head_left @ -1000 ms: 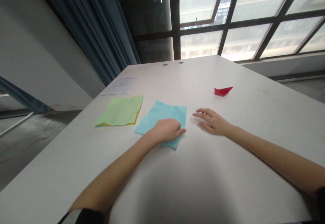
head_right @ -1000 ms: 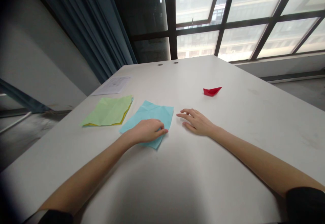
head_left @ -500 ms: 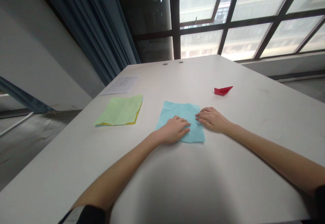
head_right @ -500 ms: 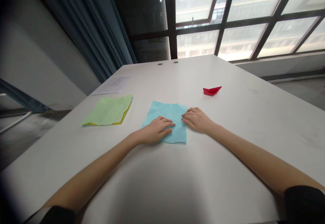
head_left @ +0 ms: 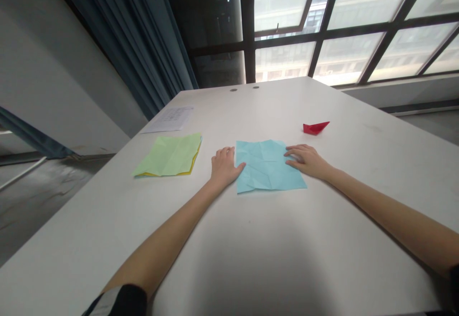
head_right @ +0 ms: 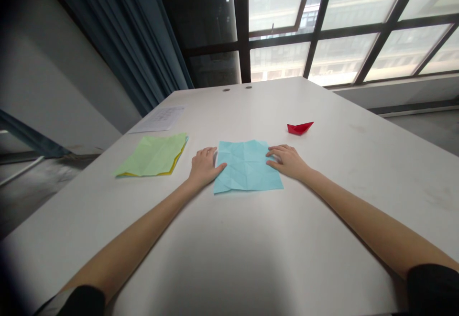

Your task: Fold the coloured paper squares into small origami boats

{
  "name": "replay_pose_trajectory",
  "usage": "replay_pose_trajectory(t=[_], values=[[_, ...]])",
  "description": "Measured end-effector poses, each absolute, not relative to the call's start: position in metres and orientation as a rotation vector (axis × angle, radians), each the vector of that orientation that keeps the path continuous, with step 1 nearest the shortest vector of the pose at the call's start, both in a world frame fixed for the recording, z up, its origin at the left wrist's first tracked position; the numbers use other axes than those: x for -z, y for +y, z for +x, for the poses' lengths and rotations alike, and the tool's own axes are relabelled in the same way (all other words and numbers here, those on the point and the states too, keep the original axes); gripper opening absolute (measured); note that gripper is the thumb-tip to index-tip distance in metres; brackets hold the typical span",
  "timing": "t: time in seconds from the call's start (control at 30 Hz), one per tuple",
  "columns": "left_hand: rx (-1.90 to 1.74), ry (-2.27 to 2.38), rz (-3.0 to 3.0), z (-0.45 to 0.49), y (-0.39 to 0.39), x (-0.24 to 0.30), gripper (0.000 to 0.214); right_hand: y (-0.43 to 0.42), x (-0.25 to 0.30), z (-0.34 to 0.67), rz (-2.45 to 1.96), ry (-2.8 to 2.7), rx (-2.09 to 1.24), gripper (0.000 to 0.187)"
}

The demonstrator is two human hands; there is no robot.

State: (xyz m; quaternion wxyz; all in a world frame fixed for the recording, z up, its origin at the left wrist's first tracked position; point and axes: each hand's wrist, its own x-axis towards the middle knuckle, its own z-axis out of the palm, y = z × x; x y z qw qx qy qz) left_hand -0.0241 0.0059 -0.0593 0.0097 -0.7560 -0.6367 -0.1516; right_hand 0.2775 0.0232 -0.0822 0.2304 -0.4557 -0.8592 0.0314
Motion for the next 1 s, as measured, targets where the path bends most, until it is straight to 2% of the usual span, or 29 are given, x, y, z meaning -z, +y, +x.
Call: replay_pose_trajectory(t=[0.13,0.27,0.4,0.67,0.87,1.0], values=[[0.444,-2.071,-2.385,-0.027,0.013,0.068,0.055,0.027,0.086,0.281,-1.459,-2.313,-0.015,0.054],[0.485,-2.084,-2.432,-0.028,0.019,0.069,0.053,0.034,0.089,0.285,-1.555,-2.33,-0.021,0.064],[0.575,-2.091,-2.449,-0.028,0.021,0.07,0.049,0.037,0.093,0.287,-1.531,-2.309,-0.014,0.059],[0.833,-2.14,-2.516,-0.028,0.017,0.06,0.018,0.038,0.094,0.287,-1.548,-2.269,-0.067,0.059],[1.091,-2.216,-2.501,-0.029,0.022,0.065,0.019,0.04,0.094,0.289,-1.533,-2.228,-0.13,0.059],[1.194,-2.122,-2.586,-0.031,0.025,0.076,0.024,0.042,0.099,0.291,-1.5,-2.072,-0.358,0.057]])
